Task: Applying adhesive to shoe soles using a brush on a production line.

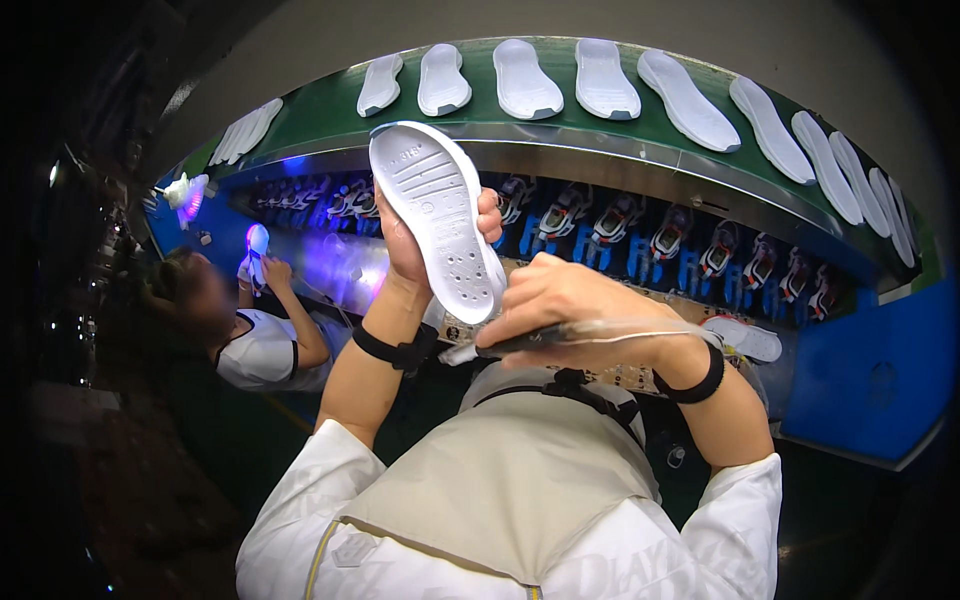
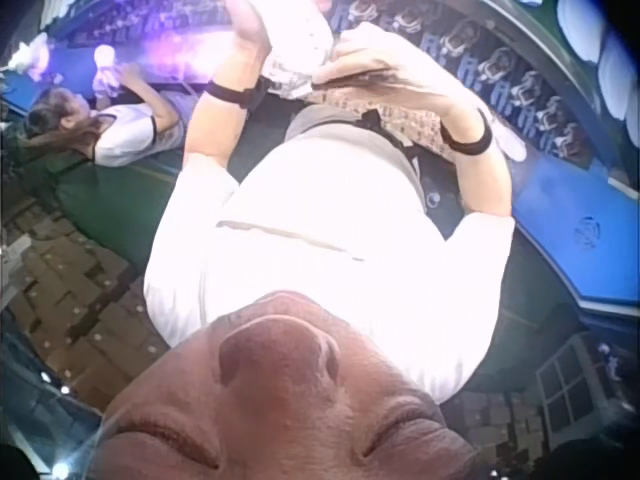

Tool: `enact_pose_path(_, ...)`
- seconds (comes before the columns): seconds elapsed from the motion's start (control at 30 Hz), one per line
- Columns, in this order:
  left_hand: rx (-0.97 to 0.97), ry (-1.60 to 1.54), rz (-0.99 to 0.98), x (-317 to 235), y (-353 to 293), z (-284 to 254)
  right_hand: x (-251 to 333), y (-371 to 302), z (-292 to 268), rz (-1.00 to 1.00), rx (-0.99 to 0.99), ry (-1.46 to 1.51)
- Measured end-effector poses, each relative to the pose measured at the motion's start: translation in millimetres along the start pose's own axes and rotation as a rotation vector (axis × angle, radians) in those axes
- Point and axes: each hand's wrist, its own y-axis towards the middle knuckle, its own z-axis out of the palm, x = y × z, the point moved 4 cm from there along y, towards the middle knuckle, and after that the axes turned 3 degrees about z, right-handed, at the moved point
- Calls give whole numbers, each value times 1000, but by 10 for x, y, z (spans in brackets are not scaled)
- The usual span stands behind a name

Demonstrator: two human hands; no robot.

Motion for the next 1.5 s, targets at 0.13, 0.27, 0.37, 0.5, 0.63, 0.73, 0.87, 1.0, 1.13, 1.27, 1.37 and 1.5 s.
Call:
enact_pose_path(0.13,72,126,-96,-14,139,119,-67,14,-21,95,-111,-342)
enact_pose_path(0.27,61,398,-205,30,235,143,32,-13,-17,72,71,-192)
enact_pose_path(0.37,76,723,-149,33,301,282,-54,-55,-50,171,-136,-304)
enact_pose_path(0.5,-53,961,-290,146,397,228,43,-62,-28,21,50,-325)
enact_pose_path(0.63,-86,1102,-461,107,393,168,-29,-106,-89,174,-119,-412)
enact_pose_path(0.73,-105,1186,-551,133,379,114,-9,-105,8,68,116,-313)
enact_pose_path(0.87,-87,1208,-578,80,303,160,-77,-182,-107,174,-114,-502)
enact_pose_path(1.0,-119,1265,-594,42,237,9,-59,-83,4,89,116,-337)
enact_pose_path(1.13,-186,1056,-564,-60,133,-158,-133,-52,-98,168,-110,-505)
enact_pose_path(1.27,-347,1000,-454,-169,-56,-414,-250,14,142,136,122,-271)
enact_pose_path(1.37,-218,561,-249,-248,-366,-1092,-385,-1,133,248,-50,-154)
enact_pose_path(1.5,-441,-78,-31,-134,-1035,-1876,-770,-261,280,539,-405,74)
